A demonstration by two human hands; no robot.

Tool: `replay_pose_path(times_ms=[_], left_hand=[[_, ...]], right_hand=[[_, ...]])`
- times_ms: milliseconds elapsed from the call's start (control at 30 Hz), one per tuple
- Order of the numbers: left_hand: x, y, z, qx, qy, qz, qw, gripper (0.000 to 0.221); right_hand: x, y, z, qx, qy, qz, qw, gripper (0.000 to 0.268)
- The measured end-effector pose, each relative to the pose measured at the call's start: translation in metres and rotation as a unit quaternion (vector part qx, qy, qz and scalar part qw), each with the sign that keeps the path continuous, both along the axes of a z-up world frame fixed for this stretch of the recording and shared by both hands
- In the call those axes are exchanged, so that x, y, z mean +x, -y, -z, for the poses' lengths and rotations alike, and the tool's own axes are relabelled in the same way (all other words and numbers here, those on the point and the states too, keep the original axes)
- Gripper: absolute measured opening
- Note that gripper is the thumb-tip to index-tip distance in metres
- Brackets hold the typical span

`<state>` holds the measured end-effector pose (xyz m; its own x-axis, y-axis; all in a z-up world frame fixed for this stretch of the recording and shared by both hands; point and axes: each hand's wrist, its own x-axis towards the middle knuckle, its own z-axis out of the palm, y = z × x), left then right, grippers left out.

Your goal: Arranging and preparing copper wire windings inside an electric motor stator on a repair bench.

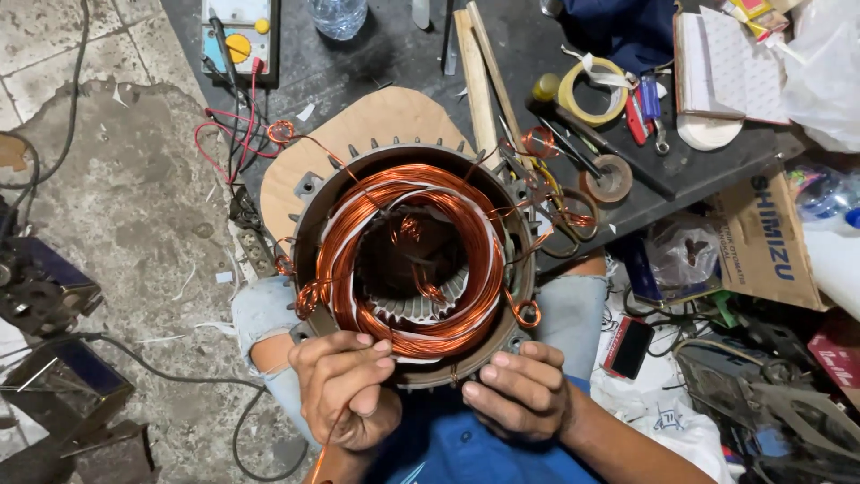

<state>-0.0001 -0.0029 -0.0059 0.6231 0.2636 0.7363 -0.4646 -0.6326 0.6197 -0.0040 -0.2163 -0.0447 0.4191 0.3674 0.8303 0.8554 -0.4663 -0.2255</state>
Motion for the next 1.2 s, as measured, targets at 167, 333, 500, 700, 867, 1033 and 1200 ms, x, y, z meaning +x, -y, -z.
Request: replay_pose_path(times_ms=[167, 333, 500, 700, 867, 1033, 1200], left_hand=[[0.003, 0.001, 0.008, -0.009, 0.034, 0.008, 0.999, 0.037], [-0.003, 0.005, 0.012, -0.028, 0.024, 0.007, 0.999, 0.036], [-0.002, 0.008, 0.01, -0.001, 0.032, -0.007, 0.999, 0.029], [0.002, 0.016, 0.002, -0.009, 0.033, -0.031, 0.999, 0.038], [-0.001, 0.014, -0.006, 0.007, 0.012, -0.029, 0.999, 0.039], [-0.002, 0.01, -0.013, 0.022, 0.013, -0.016, 1.0, 0.033], [-0.005, -0.002, -0.025, 0.07, -0.024, 0.047, 0.996, 0.016]], right_hand=[[-0.007, 0.01, -0.012, 0.04, -0.039, -0.009, 0.998, 0.015], [0.003, 0.029, -0.029, 0.049, -0.098, 0.005, 0.994, 0.022], [0.033, 0.04, -0.043, 0.164, -0.184, 0.093, 0.965, 0.028], [0.057, 0.038, -0.065, 0.275, -0.405, 0.178, 0.854, 0.021], [0.066, 0.036, -0.071, 0.187, -0.327, 0.184, 0.908, 0.022], [0.071, 0.031, -0.079, 0.136, -0.192, 0.187, 0.954, 0.022], [0.065, 0.022, -0.074, 0.071, -0.245, 0.139, 0.957, 0.021]])
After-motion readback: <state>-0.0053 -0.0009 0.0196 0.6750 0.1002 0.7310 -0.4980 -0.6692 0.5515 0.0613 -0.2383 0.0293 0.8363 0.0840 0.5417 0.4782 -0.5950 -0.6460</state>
